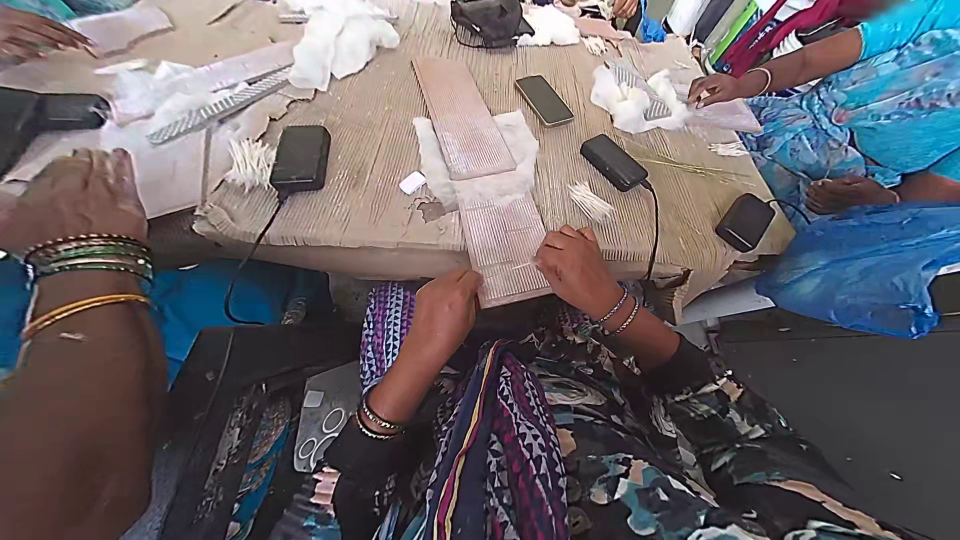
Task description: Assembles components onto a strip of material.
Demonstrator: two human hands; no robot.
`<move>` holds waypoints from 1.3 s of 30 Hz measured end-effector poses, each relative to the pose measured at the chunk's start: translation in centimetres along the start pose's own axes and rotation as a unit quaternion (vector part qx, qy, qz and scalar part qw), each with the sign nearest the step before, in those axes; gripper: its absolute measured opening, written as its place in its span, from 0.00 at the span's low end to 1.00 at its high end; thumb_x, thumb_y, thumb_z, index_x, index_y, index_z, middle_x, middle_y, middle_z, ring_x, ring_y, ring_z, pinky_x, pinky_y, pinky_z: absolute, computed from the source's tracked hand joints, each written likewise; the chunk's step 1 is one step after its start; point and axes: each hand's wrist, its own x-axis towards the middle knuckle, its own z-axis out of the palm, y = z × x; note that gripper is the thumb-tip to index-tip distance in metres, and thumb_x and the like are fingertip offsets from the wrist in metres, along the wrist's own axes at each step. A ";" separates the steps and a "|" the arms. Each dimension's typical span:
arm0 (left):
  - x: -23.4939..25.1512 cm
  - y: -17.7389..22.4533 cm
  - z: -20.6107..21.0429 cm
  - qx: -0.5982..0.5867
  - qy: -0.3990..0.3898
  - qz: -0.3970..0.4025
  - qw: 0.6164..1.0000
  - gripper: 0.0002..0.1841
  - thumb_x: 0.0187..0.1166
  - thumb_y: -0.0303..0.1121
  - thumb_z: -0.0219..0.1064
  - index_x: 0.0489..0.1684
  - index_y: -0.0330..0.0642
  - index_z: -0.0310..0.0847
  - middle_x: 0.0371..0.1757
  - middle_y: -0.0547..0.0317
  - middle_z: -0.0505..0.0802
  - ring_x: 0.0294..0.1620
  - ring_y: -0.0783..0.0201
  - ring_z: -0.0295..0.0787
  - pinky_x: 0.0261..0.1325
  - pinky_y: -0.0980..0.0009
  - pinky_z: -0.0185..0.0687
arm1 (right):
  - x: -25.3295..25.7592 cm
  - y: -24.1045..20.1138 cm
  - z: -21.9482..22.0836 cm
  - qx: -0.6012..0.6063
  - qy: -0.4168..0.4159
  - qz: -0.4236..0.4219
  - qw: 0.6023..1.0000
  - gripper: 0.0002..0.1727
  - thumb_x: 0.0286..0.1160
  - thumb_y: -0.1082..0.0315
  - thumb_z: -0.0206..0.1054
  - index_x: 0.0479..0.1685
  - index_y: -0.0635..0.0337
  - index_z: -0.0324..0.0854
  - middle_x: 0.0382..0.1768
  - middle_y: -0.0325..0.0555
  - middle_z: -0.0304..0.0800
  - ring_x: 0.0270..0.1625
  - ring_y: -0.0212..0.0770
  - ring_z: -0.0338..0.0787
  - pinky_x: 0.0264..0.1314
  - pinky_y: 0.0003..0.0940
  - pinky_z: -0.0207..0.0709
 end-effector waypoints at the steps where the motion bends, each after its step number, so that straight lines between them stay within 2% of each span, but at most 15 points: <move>1: 0.0 -0.4 -0.2 0.000 0.003 -0.014 1.000 0.08 0.78 0.19 0.63 0.34 0.30 0.90 0.31 0.42 0.91 0.32 0.42 0.93 0.34 0.45 0.87 | 0.2 1.5 -0.5 0.019 -0.003 0.038 0.999 0.06 0.69 0.72 0.71 0.29 0.61 0.91 0.31 0.51 0.89 0.40 0.55 0.88 0.42 0.55 0.73; 3: -0.2 -1.3 -0.7 -0.011 0.010 -0.042 0.999 0.08 0.79 0.19 0.63 0.36 0.29 0.90 0.32 0.39 0.91 0.34 0.40 0.93 0.37 0.42 0.87 | 1.1 5.1 -1.8 0.081 0.000 0.153 0.985 0.05 0.70 0.75 0.72 0.35 0.66 0.93 0.36 0.56 0.93 0.43 0.55 0.91 0.51 0.58 0.78; 6: -0.4 -2.0 -1.0 -0.034 0.015 -0.078 0.996 0.10 0.82 0.21 0.61 0.38 0.28 0.90 0.34 0.39 0.92 0.38 0.39 0.93 0.41 0.41 0.86 | 3.2 10.1 -3.5 0.115 0.007 0.327 0.938 0.08 0.74 0.72 0.71 0.42 0.68 0.92 0.41 0.57 0.92 0.43 0.49 0.88 0.52 0.50 0.79; 11: -0.8 -2.1 -1.1 -0.067 0.023 -0.095 0.993 0.11 0.84 0.23 0.59 0.40 0.28 0.89 0.36 0.40 0.92 0.38 0.42 0.93 0.43 0.43 0.86 | 5.2 12.2 -3.2 0.054 -0.067 0.406 0.910 0.12 0.75 0.64 0.74 0.48 0.64 0.92 0.46 0.59 0.94 0.55 0.60 0.90 0.62 0.68 0.74; 14: -1.3 -2.8 -1.4 -0.091 0.028 -0.120 0.988 0.12 0.85 0.24 0.59 0.43 0.28 0.89 0.39 0.40 0.93 0.40 0.42 0.93 0.47 0.42 0.86 | 5.7 10.9 -3.2 0.071 -0.011 0.387 0.919 0.15 0.83 0.62 0.66 0.47 0.68 0.90 0.45 0.61 0.92 0.51 0.57 0.89 0.60 0.61 0.74; 17: -1.6 -3.0 -1.8 -0.121 0.024 -0.171 0.978 0.12 0.87 0.26 0.58 0.46 0.30 0.89 0.40 0.41 0.93 0.41 0.46 0.91 0.49 0.44 0.84 | 6.1 8.5 -2.1 0.128 -0.015 0.287 0.949 0.13 0.81 0.67 0.67 0.48 0.69 0.89 0.46 0.60 0.91 0.47 0.51 0.89 0.56 0.50 0.80; 20: -1.2 -2.6 -2.1 -0.150 0.027 -0.199 0.968 0.12 0.88 0.28 0.58 0.52 0.34 0.89 0.41 0.45 0.93 0.41 0.52 0.90 0.49 0.48 0.83 | 6.7 5.2 0.0 0.108 -0.062 0.152 0.980 0.17 0.70 0.72 0.76 0.58 0.66 0.88 0.53 0.63 0.87 0.53 0.61 0.88 0.57 0.58 0.80; 22: -1.0 -2.2 -2.2 -0.170 0.034 -0.200 0.964 0.12 0.88 0.30 0.59 0.54 0.36 0.89 0.40 0.49 0.92 0.40 0.57 0.89 0.48 0.53 0.84 | 7.5 3.8 1.4 0.045 -0.078 0.091 0.992 0.22 0.65 0.72 0.79 0.61 0.63 0.88 0.53 0.64 0.85 0.55 0.66 0.85 0.54 0.65 0.74; 24: -1.0 -2.0 -2.1 -0.185 0.042 -0.202 0.961 0.11 0.87 0.32 0.62 0.55 0.38 0.88 0.35 0.54 0.91 0.33 0.64 0.85 0.42 0.62 0.82 | 8.1 3.3 2.5 0.001 -0.069 0.062 0.996 0.13 0.65 0.74 0.77 0.50 0.61 0.92 0.47 0.61 0.85 0.51 0.65 0.85 0.51 0.64 0.74; 26: -1.1 -2.0 -2.1 -0.198 0.049 -0.209 0.956 0.11 0.85 0.33 0.64 0.55 0.39 0.88 0.33 0.58 0.89 0.29 0.69 0.81 0.38 0.67 0.80 | 7.9 3.5 3.1 0.040 -0.018 0.068 0.997 0.04 0.68 0.76 0.74 0.39 0.63 0.91 0.43 0.60 0.86 0.47 0.62 0.86 0.48 0.61 0.75; 28: -1.1 -2.0 -2.3 -0.217 0.053 -0.227 0.948 0.11 0.83 0.33 0.66 0.55 0.41 0.88 0.29 0.62 0.87 0.25 0.72 0.77 0.33 0.70 0.76 | 7.1 3.6 2.5 0.169 0.037 0.113 0.978 0.03 0.73 0.75 0.72 0.38 0.65 0.90 0.41 0.55 0.87 0.41 0.50 0.85 0.45 0.46 0.78; 30: -0.7 -1.9 -2.5 -0.245 0.049 -0.254 0.934 0.10 0.82 0.32 0.68 0.56 0.40 0.88 0.28 0.64 0.85 0.23 0.73 0.73 0.31 0.72 0.73 | 5.9 3.5 1.0 0.339 0.041 0.196 0.919 0.03 0.76 0.74 0.70 0.41 0.65 0.86 0.38 0.45 0.84 0.35 0.33 0.77 0.38 0.29 0.73; 33: 1.6 -0.9 -2.8 -0.299 0.040 -0.248 0.920 0.13 0.83 0.29 0.68 0.61 0.37 0.85 0.36 0.60 0.88 0.24 0.75 0.74 0.31 0.75 0.73 | 5.9 4.3 -0.2 0.499 0.012 0.308 0.810 0.05 0.77 0.77 0.67 0.34 0.59 0.85 0.29 0.30 0.84 0.29 0.20 0.77 0.35 0.17 0.72; 34: 2.8 -0.6 -2.8 -0.321 0.037 -0.231 0.917 0.15 0.83 0.28 0.68 0.65 0.36 0.83 0.40 0.57 0.89 0.27 0.74 0.77 0.33 0.75 0.76 | 6.1 4.8 -0.1 0.521 -0.004 0.321 0.791 0.07 0.77 0.78 0.66 0.33 0.58 0.84 0.27 0.28 0.84 0.28 0.18 0.77 0.34 0.16 0.71; 39: 10.6 -0.8 -1.7 -0.399 -0.074 -0.159 0.900 0.34 0.80 0.27 0.71 0.88 0.38 0.66 0.65 0.38 0.86 0.54 0.56 0.86 0.56 0.61 0.83 | 6.9 5.2 -0.2 0.541 -0.070 0.285 0.788 0.11 0.78 0.78 0.65 0.27 0.56 0.82 0.22 0.26 0.82 0.23 0.18 0.73 0.29 0.14 0.67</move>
